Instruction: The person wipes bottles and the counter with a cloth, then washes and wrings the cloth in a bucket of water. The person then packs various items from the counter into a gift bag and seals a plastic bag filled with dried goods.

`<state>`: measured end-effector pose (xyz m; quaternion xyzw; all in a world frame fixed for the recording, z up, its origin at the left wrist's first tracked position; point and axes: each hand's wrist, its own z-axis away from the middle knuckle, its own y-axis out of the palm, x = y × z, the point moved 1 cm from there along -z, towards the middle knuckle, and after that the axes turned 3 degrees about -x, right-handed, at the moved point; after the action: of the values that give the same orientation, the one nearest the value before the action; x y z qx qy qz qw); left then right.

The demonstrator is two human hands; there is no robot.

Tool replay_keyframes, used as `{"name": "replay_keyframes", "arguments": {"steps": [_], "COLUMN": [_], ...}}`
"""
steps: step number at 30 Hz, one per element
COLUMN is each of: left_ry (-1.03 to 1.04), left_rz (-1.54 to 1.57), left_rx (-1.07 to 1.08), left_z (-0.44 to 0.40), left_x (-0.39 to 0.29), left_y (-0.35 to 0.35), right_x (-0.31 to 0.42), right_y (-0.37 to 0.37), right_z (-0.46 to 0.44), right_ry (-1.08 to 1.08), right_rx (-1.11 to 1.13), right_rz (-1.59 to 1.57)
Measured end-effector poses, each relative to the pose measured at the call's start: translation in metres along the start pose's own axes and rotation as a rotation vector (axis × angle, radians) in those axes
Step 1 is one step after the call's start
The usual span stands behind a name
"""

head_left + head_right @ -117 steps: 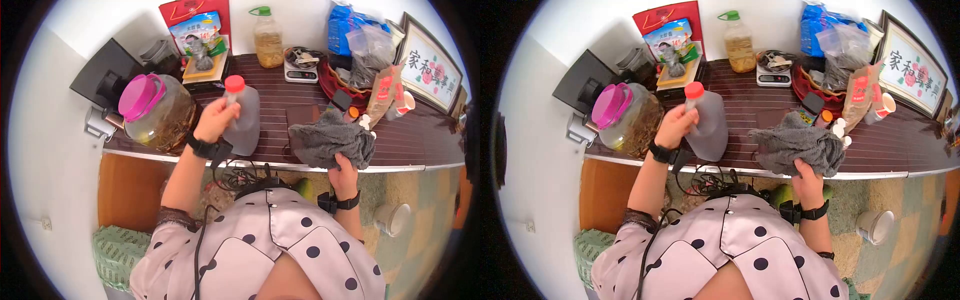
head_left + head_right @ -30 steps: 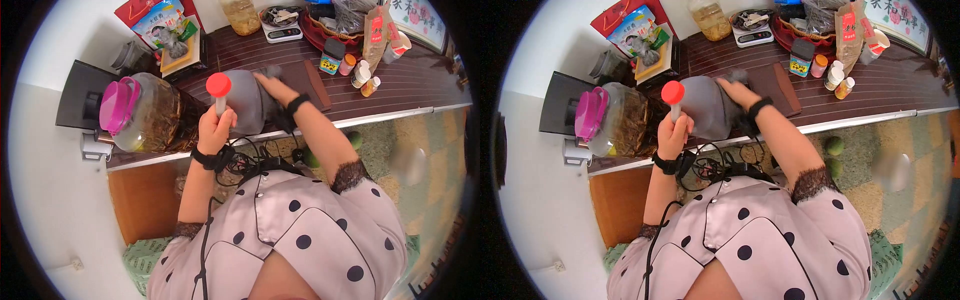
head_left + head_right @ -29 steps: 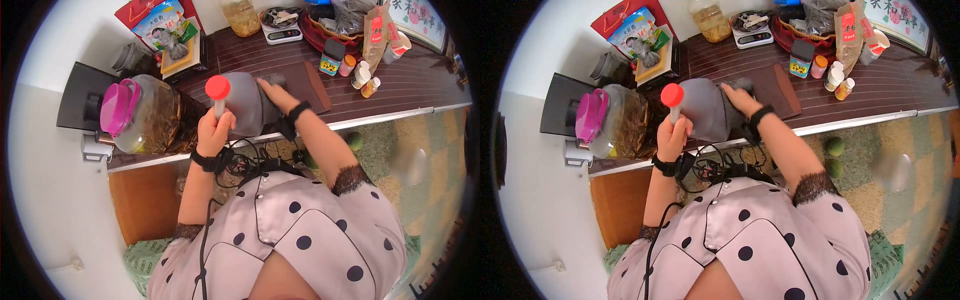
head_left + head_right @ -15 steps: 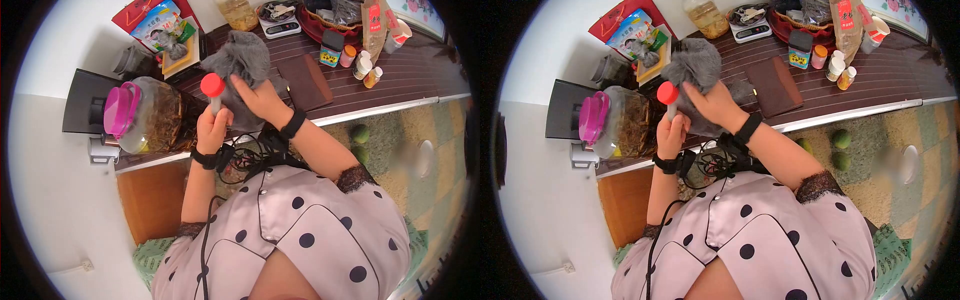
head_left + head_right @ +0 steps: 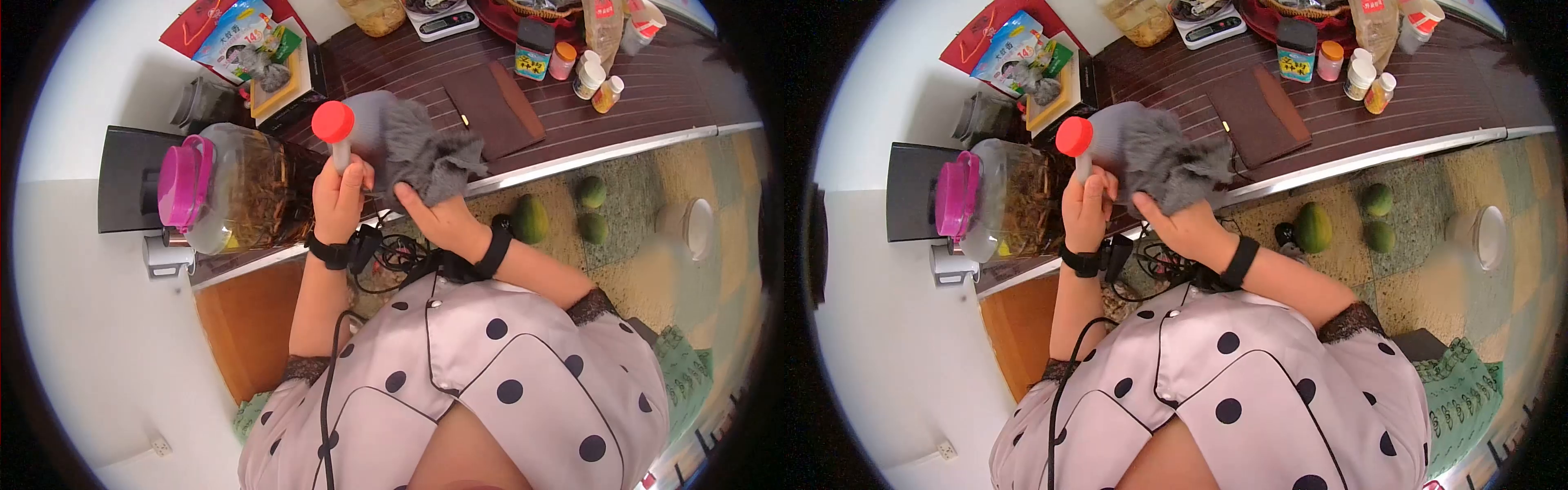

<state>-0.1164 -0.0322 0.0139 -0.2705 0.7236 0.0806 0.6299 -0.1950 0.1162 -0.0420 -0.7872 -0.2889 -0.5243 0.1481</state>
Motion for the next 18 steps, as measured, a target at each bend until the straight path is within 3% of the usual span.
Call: {"name": "replay_keyframes", "arguments": {"steps": [4, 7, 11, 14, 16, 18], "left_ry": [-0.069, -0.018, 0.020, -0.012, 0.060, 0.103], "left_rz": [-0.006, 0.015, 0.019, 0.083, -0.005, -0.126], "left_rx": [-0.065, -0.082, -0.099, -0.074, -0.168, -0.206], "left_z": [-0.001, -0.004, 0.000, 0.001, -0.002, -0.012], "left_x": [-0.006, -0.005, -0.011, -0.019, -0.032, -0.038], "left_y": [0.011, 0.017, 0.013, -0.008, -0.028, -0.046], "right_x": [-0.009, -0.026, -0.032, -0.018, 0.001, 0.031], "right_y": [0.007, -0.004, -0.006, -0.013, -0.011, -0.002], "right_z": [-0.031, -0.030, -0.001, 0.016, 0.013, 0.003], "right_ry": [-0.229, 0.121, -0.120, 0.030, 0.019, -0.243], "right_rx": [-0.022, -0.059, -0.213, -0.093, -0.093, -0.141], "right_rz": [0.144, 0.050, 0.261, 0.220, 0.223, 0.244]}}
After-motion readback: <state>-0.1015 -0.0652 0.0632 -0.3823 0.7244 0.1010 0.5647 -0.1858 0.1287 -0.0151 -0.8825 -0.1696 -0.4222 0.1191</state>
